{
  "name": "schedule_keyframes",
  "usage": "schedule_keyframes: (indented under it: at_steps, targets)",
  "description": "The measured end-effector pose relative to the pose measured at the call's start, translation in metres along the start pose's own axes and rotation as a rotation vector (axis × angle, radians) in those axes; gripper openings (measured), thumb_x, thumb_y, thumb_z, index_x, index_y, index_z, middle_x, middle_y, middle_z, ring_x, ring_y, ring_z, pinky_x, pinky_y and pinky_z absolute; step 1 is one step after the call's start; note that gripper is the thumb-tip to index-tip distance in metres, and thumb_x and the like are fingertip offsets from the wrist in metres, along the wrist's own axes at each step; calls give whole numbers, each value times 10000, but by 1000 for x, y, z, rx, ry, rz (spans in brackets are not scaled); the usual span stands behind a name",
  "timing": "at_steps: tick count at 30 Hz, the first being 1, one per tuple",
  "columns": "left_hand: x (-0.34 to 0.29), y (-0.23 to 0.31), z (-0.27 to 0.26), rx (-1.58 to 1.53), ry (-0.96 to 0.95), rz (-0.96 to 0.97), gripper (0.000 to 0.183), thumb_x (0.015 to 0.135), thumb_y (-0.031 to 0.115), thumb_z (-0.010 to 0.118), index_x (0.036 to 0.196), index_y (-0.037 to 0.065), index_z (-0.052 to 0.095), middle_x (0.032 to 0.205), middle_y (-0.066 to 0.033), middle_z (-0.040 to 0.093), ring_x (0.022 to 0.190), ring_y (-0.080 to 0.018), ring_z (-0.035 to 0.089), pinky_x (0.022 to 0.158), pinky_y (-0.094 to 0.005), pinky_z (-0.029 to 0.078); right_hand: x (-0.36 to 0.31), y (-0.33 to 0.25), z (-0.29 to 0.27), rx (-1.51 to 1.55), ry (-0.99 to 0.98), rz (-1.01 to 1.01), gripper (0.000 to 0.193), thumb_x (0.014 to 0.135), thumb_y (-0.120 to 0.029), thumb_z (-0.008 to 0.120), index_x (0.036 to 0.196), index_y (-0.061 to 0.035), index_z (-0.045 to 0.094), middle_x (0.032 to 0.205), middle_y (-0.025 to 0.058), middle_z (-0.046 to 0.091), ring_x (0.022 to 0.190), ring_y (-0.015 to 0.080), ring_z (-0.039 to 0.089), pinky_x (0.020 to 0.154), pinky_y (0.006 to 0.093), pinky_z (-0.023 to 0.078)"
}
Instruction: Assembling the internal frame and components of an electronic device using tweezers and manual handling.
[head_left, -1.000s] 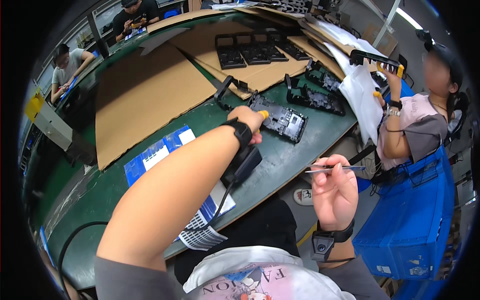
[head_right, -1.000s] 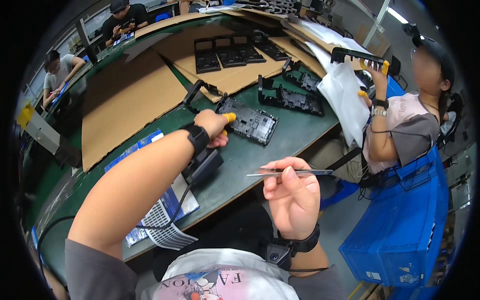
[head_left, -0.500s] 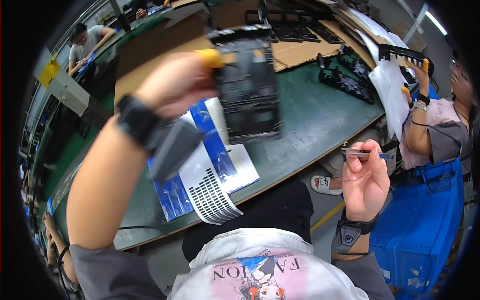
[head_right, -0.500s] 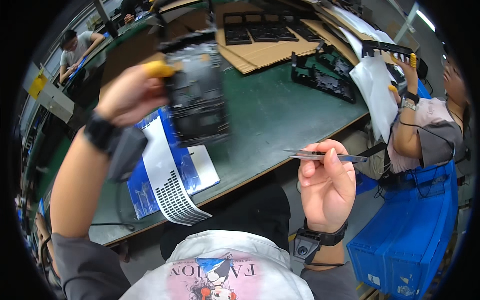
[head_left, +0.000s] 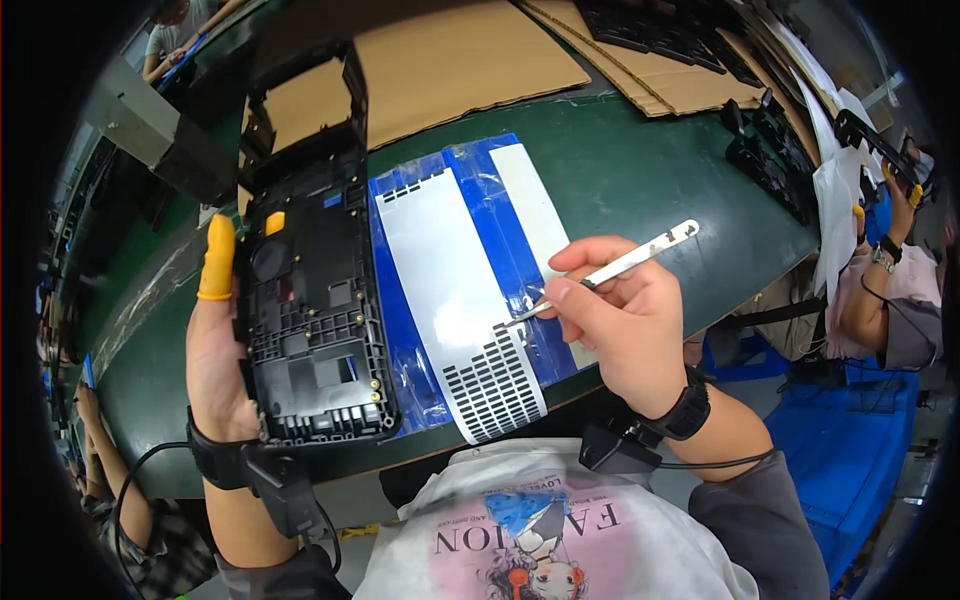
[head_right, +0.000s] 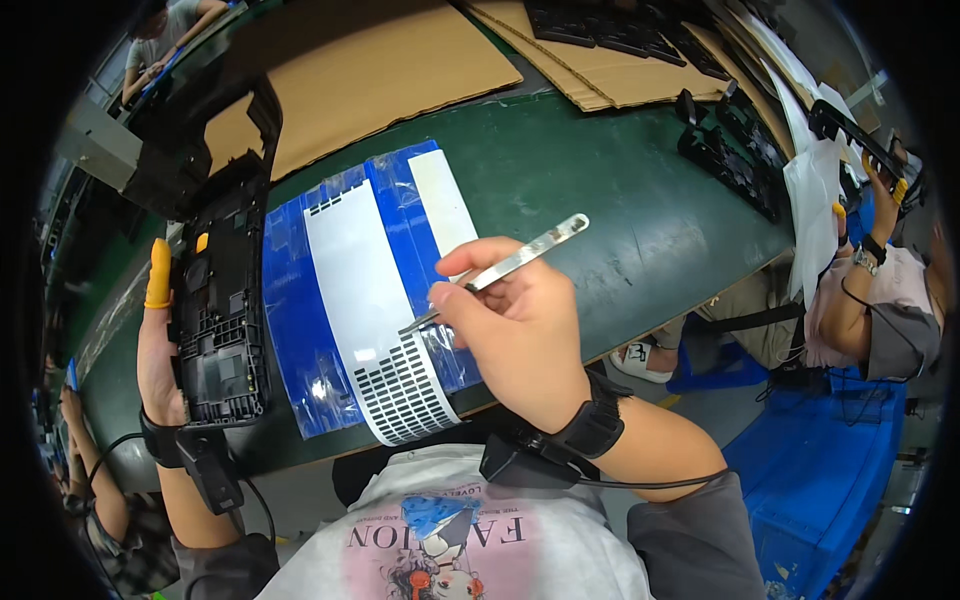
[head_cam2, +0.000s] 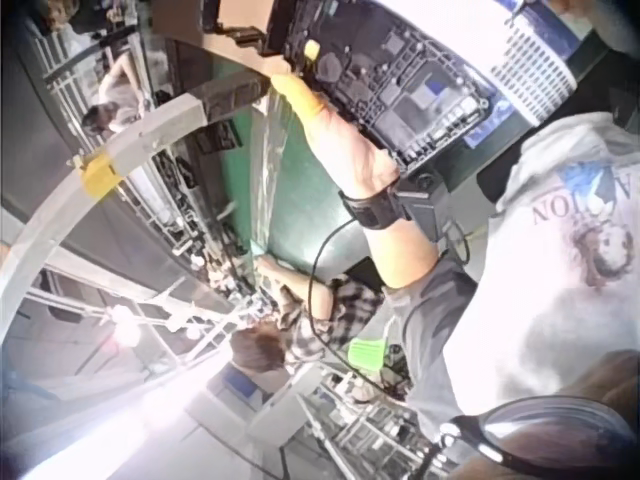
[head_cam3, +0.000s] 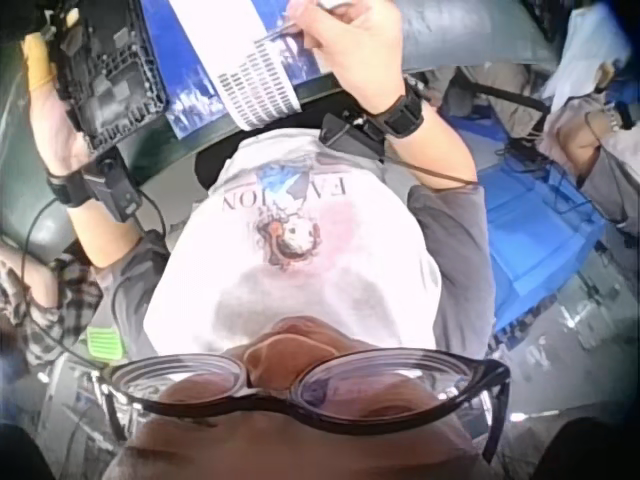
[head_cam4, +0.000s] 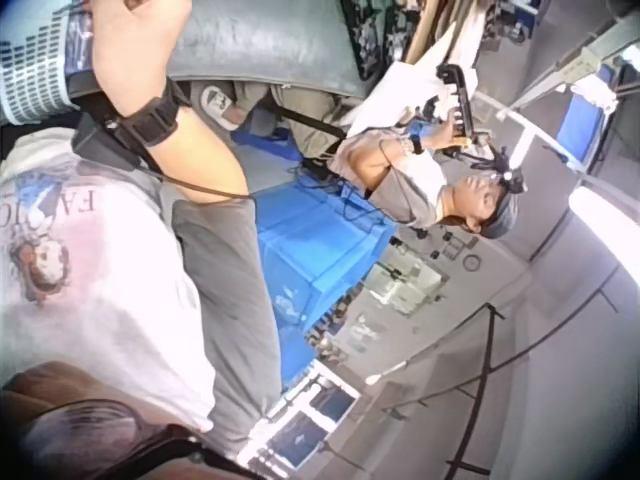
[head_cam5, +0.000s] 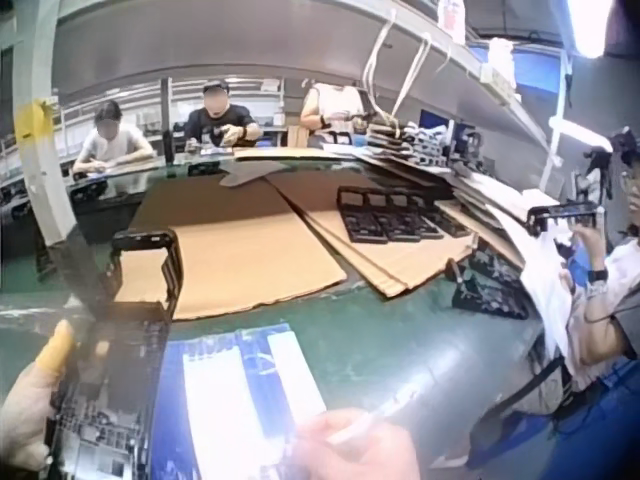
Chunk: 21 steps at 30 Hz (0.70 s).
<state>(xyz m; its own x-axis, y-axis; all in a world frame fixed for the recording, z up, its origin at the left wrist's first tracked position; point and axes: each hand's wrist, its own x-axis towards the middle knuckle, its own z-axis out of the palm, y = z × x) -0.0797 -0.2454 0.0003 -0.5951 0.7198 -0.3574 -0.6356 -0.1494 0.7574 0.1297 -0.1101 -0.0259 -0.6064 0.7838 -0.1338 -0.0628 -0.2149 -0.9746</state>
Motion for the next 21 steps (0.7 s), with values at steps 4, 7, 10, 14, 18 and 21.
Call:
schedule_keyframes:
  at_steps: [4,7,10,14,18,21]
  targets:
    - [13,-17,12,-99,-209,-65,390,864,354,354,1034,22,466,890,-118,563,773,-215,573,677,-352,497,4,8,-4,45,42,62,182,720,4,567,890,18,504,699,42,550,575,55,503,474,172,392]
    - [10,-26,10,-101,-113,-43,403,858,372,358,1028,24,470,902,-111,560,773,-210,572,666,-352,499,4,8,-4,35,29,63,180,721,4,570,889,19,506,710,46,552,578,57,504,473,171,389]
    - [7,-27,4,-129,-187,-139,421,856,383,358,1049,23,461,924,-116,554,796,-215,569,685,-372,492,5,7,-4,-22,21,81,171,724,6,567,884,20,511,714,48,553,578,60,506,474,170,388]
    - [4,-29,11,-215,-195,-187,420,862,353,360,1122,29,417,1017,-129,528,871,-238,551,755,-394,458,7,7,-4,22,15,95,160,724,11,563,876,22,515,709,56,561,560,56,494,472,168,384]
    - [1,-31,18,-179,-268,-47,390,879,283,339,1177,32,354,1115,-111,474,985,-222,494,834,-345,413,9,7,-7,18,2,105,153,721,17,561,867,28,517,694,62,564,531,54,477,467,166,377]
    - [-3,-32,20,-46,-130,34,374,874,257,368,1183,48,355,1129,-85,455,1003,-195,473,842,-345,406,10,5,-6,-15,8,123,151,719,19,562,863,32,518,682,62,563,518,58,474,465,167,377]
